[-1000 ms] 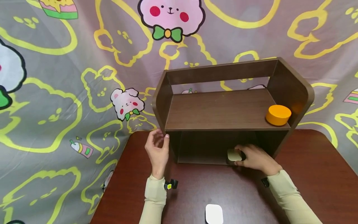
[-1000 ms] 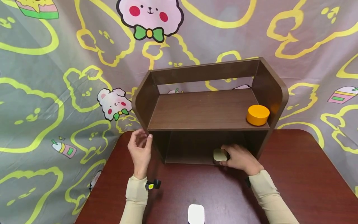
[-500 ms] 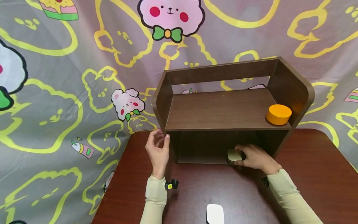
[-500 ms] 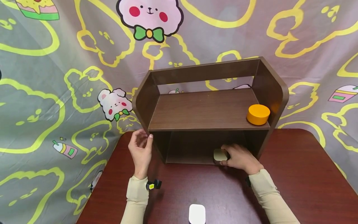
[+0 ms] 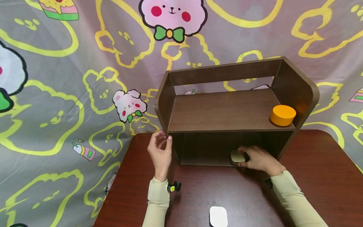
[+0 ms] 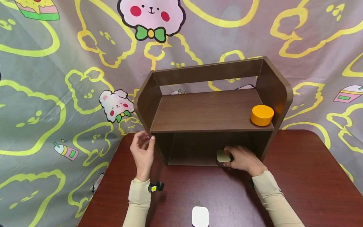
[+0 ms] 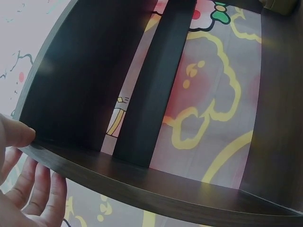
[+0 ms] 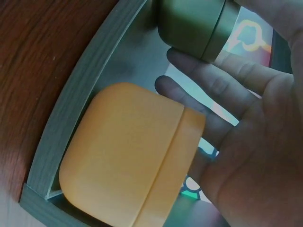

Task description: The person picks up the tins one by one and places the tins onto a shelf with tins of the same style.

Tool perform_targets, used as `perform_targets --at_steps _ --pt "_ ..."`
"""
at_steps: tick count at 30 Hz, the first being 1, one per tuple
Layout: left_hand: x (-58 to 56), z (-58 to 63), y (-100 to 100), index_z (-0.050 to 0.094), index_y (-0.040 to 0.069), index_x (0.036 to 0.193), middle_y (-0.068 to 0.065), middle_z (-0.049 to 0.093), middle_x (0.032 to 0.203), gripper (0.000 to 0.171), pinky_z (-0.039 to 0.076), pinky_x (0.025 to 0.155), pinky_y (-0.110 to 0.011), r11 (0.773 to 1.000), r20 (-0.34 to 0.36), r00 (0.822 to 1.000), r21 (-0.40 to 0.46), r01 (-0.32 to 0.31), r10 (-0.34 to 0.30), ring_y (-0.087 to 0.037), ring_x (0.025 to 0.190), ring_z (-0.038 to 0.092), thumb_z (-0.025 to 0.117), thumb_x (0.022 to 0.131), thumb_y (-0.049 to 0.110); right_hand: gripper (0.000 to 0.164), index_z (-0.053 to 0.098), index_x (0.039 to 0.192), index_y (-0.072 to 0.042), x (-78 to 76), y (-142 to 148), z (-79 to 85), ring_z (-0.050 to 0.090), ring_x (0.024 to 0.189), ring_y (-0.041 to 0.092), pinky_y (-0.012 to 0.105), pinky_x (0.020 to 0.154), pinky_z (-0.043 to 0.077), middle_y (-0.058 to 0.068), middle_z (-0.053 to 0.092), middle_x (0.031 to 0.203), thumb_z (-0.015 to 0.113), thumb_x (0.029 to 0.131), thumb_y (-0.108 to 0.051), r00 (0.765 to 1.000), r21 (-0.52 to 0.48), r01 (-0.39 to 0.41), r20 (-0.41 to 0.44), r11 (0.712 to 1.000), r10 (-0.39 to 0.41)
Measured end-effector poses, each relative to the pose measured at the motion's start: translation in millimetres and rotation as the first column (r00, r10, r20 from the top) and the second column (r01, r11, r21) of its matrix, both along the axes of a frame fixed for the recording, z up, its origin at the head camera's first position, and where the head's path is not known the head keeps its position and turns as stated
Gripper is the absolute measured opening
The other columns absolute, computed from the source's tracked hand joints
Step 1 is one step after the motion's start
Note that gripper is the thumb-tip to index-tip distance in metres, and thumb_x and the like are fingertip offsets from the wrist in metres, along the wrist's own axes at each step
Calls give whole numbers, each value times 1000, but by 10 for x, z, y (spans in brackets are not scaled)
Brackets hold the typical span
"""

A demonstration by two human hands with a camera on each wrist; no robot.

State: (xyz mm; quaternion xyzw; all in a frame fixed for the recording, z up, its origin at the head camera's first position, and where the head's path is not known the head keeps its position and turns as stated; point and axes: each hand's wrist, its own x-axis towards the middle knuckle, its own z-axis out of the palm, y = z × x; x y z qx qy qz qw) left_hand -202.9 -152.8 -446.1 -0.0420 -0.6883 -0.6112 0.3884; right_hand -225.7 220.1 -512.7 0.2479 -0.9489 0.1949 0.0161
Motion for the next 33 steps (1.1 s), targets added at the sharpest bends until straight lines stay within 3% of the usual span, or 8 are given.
perform_targets --at_steps 5,11,23,33 --pt "-1 0 7 67 -5 112 -20 67 104 25 59 82 -18 1000 0 1000 10 -1 1 -14 93 65 76 88 -5 59 69 124 -4 17 -1 0 66 92 22 48 86 57 2 72 102 87 80 -38 1000 16 1 -5 1000 0" --pt "-5 -2 16 66 -7 112 -23 67 105 28 58 81 -17 1000 0 1000 25 -7 7 -15 93 64 75 86 -9 65 67 132 -2 57 3 35 69 104 33 57 94 56 13 74 117 86 82 -39 1000 12 18 2 1000 -18" --pt "-11 -12 1 66 -6 111 -21 66 102 25 58 82 -17 1000 -6 1000 13 -1 1 -15 92 65 76 88 -3 64 66 135 -2 191 21 209 71 107 38 59 93 57 19 73 125 84 85 -38 999 2 21 -43 1000 -21" --pt "-5 -5 11 67 -4 111 -21 67 103 25 58 82 -18 1000 -10 1000 6 -4 4 -16 93 64 77 88 -4 59 70 129 -4 333 -10 354 74 97 33 54 83 61 15 77 117 88 81 -34 971 -28 -1 -238 1000 -6"
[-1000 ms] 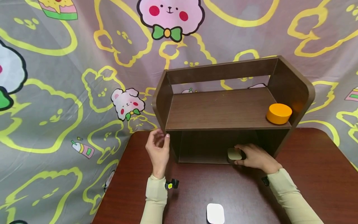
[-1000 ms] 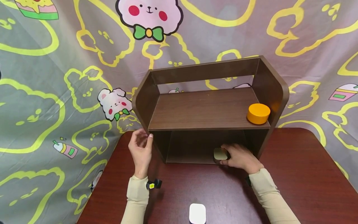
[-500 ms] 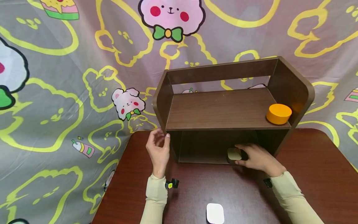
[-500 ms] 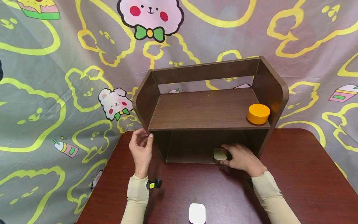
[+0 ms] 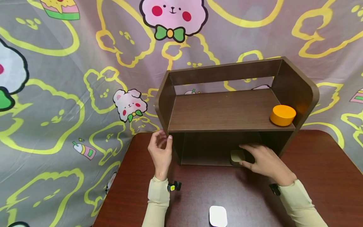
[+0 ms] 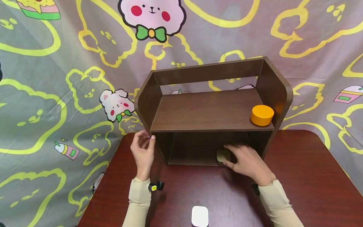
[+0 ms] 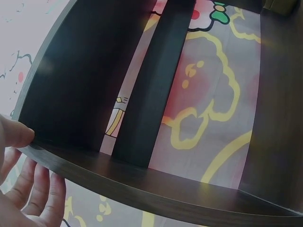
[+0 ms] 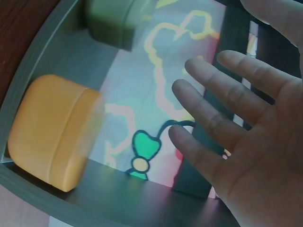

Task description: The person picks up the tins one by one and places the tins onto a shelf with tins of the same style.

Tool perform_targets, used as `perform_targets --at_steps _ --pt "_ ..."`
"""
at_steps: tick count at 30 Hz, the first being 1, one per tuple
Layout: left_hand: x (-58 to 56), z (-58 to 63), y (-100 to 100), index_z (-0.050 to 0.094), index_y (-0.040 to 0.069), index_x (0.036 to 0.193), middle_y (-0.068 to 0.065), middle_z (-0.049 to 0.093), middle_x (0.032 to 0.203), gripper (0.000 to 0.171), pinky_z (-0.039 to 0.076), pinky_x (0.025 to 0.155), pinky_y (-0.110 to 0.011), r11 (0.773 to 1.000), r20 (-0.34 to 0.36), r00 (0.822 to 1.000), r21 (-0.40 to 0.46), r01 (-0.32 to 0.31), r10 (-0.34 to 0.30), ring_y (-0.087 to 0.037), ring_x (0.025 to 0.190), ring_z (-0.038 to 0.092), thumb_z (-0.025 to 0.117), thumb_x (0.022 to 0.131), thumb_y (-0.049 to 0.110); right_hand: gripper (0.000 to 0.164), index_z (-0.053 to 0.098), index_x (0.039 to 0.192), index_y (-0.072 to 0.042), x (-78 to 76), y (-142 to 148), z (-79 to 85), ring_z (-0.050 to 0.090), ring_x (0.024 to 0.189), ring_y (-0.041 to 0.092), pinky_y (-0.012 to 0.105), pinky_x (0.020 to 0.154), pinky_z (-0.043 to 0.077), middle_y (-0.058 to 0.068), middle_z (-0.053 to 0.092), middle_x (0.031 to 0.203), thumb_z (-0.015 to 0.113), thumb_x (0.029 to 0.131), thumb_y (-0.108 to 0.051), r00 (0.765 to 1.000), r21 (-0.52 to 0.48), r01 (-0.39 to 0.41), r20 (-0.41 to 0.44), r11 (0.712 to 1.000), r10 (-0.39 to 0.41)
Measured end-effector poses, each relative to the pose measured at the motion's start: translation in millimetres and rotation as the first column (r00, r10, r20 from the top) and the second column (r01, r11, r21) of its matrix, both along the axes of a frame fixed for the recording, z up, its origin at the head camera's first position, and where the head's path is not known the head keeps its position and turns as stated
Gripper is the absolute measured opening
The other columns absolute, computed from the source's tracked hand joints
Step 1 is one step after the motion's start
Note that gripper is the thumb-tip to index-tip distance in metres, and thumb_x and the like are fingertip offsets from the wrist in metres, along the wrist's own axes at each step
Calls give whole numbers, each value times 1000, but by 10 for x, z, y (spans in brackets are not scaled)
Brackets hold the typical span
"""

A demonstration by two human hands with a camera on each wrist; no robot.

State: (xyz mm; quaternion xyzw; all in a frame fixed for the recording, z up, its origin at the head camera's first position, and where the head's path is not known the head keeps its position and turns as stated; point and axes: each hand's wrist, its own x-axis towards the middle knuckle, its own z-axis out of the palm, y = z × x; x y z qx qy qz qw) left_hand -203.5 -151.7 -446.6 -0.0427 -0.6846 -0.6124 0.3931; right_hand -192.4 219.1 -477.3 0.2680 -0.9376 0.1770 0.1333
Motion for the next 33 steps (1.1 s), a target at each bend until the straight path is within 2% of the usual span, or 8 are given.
perform_targets --at_steps 7,18,22,25,29,33 --pt "4 12 11 67 -6 112 -22 67 104 27 58 82 -18 1000 5 1000 -1 -11 11 -15 93 64 76 87 -7 59 70 128 -5 131 -57 74 73 102 35 56 85 61 16 76 116 89 79 -33 999 -28 -22 -40 999 21" --pt "-7 -2 9 66 -7 111 -22 66 103 26 58 81 -17 1000 -3 1000 12 -7 7 -15 93 64 75 86 -9 63 70 130 -6 298 -159 53 73 99 29 52 83 61 11 76 116 91 77 -31 996 -60 -65 -63 996 61" --pt "4 15 9 66 -6 111 -21 66 104 25 58 82 -18 1000 -4 1000 2 -1 1 -15 93 64 76 88 -5 62 70 130 -7 365 -194 29 73 101 30 57 90 60 10 76 119 91 77 -32 995 -69 -75 -72 995 71" --pt "10 19 8 66 -7 111 -22 66 104 26 58 82 -17 1000 -5 1000 -2 -1 1 -15 93 65 77 87 -4 61 71 128 -9 402 -229 -3 73 102 28 55 90 60 8 77 119 91 77 -33 993 -61 -91 -77 994 87" --pt "10 17 4 66 -7 111 -22 66 104 26 58 82 -18 1000 -4 1000 -1 2 -2 -15 93 65 77 87 -4 60 71 127 -10 434 -282 -47 73 100 23 46 84 62 5 77 119 91 77 -35 991 -45 -108 -85 993 104" --pt "5 6 -5 67 -6 111 -21 66 104 26 58 82 -18 1000 -5 1000 3 5 -5 -16 93 65 76 88 -4 61 71 128 -9 464 -325 -72 73 102 22 46 84 62 5 77 119 91 76 -34 987 -45 -132 -101 990 127"
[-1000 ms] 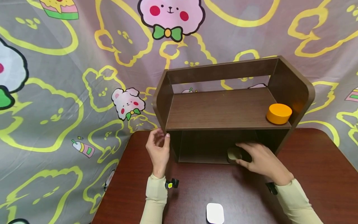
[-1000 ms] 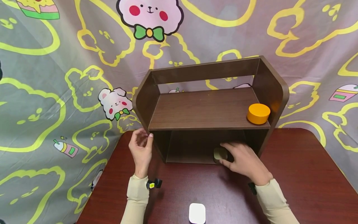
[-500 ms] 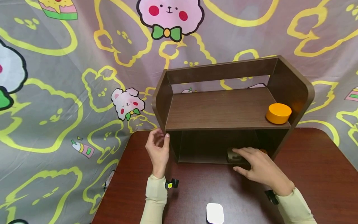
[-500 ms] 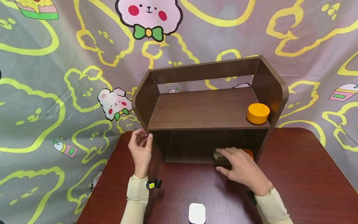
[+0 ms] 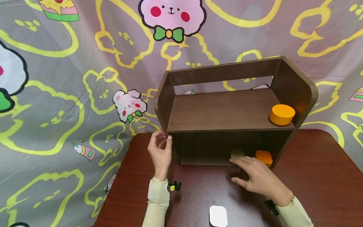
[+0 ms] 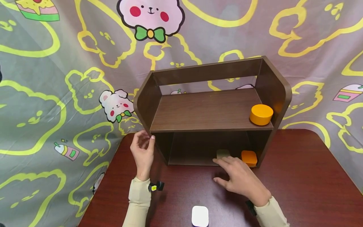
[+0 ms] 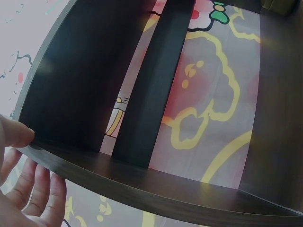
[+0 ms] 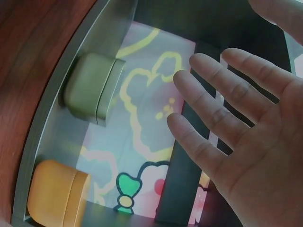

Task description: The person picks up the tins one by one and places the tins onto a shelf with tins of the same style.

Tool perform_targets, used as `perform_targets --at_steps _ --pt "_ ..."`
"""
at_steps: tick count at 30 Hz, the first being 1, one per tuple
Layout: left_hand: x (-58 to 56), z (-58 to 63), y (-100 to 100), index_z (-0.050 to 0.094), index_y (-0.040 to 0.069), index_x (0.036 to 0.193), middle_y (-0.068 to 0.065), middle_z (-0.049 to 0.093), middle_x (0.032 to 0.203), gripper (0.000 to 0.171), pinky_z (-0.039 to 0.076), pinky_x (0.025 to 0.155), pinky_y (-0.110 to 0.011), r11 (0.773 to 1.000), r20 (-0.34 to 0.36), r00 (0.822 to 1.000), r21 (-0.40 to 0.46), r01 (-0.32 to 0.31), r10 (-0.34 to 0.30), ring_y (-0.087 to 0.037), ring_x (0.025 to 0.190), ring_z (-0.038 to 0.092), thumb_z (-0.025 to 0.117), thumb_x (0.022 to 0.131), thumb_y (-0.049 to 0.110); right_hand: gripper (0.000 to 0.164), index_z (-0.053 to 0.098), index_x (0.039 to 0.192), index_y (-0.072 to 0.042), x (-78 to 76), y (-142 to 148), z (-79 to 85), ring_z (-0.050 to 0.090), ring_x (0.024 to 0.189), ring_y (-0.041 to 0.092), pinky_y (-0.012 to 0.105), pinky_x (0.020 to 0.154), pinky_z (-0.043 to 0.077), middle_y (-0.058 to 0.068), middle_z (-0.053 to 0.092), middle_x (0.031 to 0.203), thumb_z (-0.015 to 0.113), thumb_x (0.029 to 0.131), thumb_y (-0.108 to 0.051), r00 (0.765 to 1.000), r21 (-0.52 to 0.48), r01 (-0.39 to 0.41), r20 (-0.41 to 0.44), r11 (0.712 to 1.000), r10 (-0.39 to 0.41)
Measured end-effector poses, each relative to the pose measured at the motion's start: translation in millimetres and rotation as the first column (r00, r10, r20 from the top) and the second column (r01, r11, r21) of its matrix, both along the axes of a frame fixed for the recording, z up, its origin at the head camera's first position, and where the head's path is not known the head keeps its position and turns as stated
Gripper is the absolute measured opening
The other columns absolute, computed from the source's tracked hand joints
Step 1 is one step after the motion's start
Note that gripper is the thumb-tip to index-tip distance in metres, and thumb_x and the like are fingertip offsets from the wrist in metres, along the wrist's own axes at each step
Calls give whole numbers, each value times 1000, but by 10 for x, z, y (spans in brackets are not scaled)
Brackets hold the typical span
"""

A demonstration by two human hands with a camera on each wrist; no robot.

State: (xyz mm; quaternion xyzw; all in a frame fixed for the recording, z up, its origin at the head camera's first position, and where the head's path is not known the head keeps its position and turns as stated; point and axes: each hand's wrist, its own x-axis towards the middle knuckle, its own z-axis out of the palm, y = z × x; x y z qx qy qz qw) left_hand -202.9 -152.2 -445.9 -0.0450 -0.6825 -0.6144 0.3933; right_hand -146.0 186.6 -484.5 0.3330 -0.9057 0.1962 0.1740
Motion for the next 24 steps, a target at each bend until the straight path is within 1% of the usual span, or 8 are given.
perform_targets --at_steps 5,10,14,19,24 --pt "-4 -5 6 66 -6 112 -21 66 105 26 58 83 -18 1000 0 1000 -6 3 -3 -16 94 64 76 88 -3 62 72 127 -10 56 -43 -26 73 102 21 45 85 61 2 77 118 92 74 -35 999 6 -25 -39 1000 26" --pt "-9 -12 -1 66 -6 112 -21 67 105 26 58 83 -18 1000 1 1000 -16 -9 9 -16 94 65 76 88 -3 62 72 126 -12 111 -112 -60 72 102 18 43 85 61 -1 77 116 93 72 -36 995 17 -60 -76 998 61" --pt "-10 -19 4 67 -5 112 -20 67 104 26 59 82 -18 1000 5 1000 -9 -8 8 -15 94 65 77 88 -4 62 71 127 -15 168 -160 -81 71 104 16 44 86 61 -4 76 118 93 73 -37 994 19 -80 -68 997 81" --pt "-3 -11 26 67 -5 111 -21 67 103 25 58 81 -18 1000 1 1000 -4 -3 3 -16 93 64 77 87 -4 58 71 126 -16 252 -224 -104 71 103 16 47 88 61 -6 75 116 91 76 -39 993 30 -106 -44 994 107" --pt "-1 -17 49 67 -5 111 -20 67 104 25 58 81 -17 1000 -7 1000 13 -17 17 -14 93 64 76 88 -5 55 71 125 -18 315 -295 -115 70 101 14 43 86 61 -7 74 114 89 78 -41 991 46 -131 -23 990 132"
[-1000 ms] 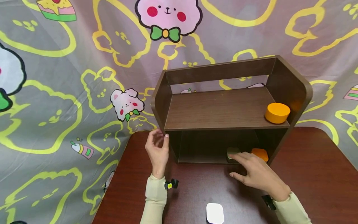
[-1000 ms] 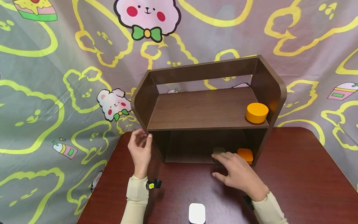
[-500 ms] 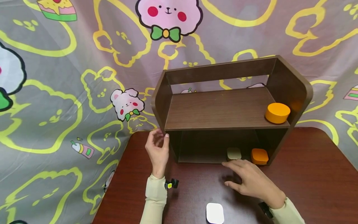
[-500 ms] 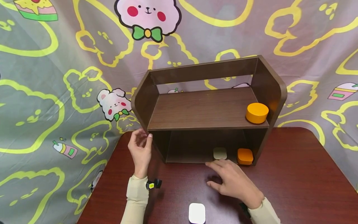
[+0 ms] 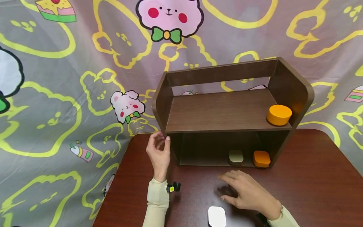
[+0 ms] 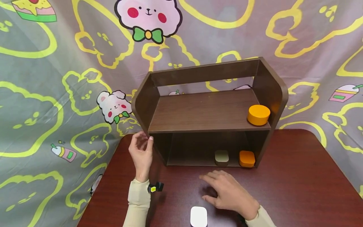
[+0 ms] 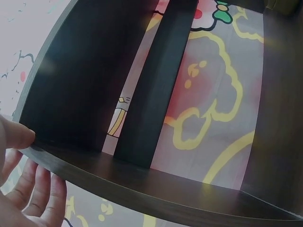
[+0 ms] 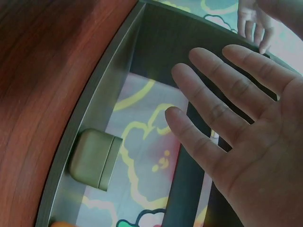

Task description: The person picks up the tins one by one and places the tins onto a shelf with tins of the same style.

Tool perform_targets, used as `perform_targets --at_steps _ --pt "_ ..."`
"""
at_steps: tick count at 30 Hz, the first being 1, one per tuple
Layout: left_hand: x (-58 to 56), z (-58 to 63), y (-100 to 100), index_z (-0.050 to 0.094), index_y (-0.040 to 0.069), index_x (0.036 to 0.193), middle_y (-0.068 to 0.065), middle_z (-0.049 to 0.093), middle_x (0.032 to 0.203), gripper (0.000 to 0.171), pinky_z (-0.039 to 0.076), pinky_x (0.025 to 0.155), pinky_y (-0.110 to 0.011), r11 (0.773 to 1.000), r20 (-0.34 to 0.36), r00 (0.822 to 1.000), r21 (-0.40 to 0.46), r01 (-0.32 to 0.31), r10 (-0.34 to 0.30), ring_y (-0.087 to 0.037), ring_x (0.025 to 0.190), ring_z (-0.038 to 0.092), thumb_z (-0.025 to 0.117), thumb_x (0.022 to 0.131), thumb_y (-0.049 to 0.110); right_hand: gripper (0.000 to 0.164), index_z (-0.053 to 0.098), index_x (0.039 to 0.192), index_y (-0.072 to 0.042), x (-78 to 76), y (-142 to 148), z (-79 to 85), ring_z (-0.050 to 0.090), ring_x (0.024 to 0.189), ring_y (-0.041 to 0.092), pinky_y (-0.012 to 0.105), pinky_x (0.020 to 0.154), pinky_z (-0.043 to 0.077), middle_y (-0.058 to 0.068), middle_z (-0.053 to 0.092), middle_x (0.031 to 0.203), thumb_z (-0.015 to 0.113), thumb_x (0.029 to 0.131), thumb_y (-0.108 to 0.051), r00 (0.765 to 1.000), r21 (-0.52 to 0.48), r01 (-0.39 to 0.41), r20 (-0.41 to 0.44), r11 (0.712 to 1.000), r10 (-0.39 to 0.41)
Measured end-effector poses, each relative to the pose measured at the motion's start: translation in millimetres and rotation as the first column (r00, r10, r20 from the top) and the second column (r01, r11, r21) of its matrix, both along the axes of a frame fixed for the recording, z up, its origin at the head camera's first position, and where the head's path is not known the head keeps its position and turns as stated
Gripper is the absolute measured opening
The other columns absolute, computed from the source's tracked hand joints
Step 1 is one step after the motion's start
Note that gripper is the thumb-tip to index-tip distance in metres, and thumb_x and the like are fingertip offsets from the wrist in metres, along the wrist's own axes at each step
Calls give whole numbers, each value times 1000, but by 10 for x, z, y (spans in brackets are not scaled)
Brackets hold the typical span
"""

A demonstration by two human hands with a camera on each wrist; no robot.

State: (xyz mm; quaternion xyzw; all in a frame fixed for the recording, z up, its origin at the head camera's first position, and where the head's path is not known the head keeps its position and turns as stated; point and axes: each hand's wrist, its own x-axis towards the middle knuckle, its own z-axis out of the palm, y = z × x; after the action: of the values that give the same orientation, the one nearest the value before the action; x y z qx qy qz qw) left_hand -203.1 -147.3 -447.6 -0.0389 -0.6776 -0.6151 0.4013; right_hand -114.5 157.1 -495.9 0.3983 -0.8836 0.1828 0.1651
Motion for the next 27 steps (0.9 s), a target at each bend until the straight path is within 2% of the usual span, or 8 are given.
perform_targets --at_steps 7,11,18,23,27 --pt "25 -56 34 66 -6 114 -21 66 105 26 58 83 -16 1000 14 1000 -4 7 -7 -12 94 64 76 90 -2 52 70 126 -22 101 -29 -29 70 100 11 40 84 60 -10 74 114 85 82 -44 999 17 -18 35 1000 17" --pt "40 -51 19 66 -6 114 -22 67 106 27 58 83 -16 1000 7 1000 -3 0 0 -13 94 65 77 89 -2 53 69 129 -23 128 -53 -42 69 103 11 41 86 59 -11 73 117 83 84 -48 997 33 -33 78 999 31" --pt "40 -27 -22 66 -6 115 -22 67 106 28 59 84 -17 1000 30 999 -8 15 -15 -14 95 65 77 90 -1 54 70 128 -23 148 -105 -38 69 101 10 40 86 60 -12 73 115 80 86 -56 995 36 -65 80 997 62" --pt "45 -40 -33 66 -6 114 -20 66 105 26 58 84 -16 1000 37 999 8 4 -5 -12 95 65 76 90 -2 54 69 129 -24 168 -149 -44 68 102 10 40 87 59 -11 73 116 77 88 -58 985 53 -117 134 992 109" --pt "27 -36 -28 67 -6 114 -19 66 105 26 58 85 -16 1000 29 1000 11 10 -11 -11 95 65 76 91 0 57 70 128 -21 169 -175 -56 67 100 8 37 86 59 -9 74 114 80 85 -58 975 61 -138 183 989 125"
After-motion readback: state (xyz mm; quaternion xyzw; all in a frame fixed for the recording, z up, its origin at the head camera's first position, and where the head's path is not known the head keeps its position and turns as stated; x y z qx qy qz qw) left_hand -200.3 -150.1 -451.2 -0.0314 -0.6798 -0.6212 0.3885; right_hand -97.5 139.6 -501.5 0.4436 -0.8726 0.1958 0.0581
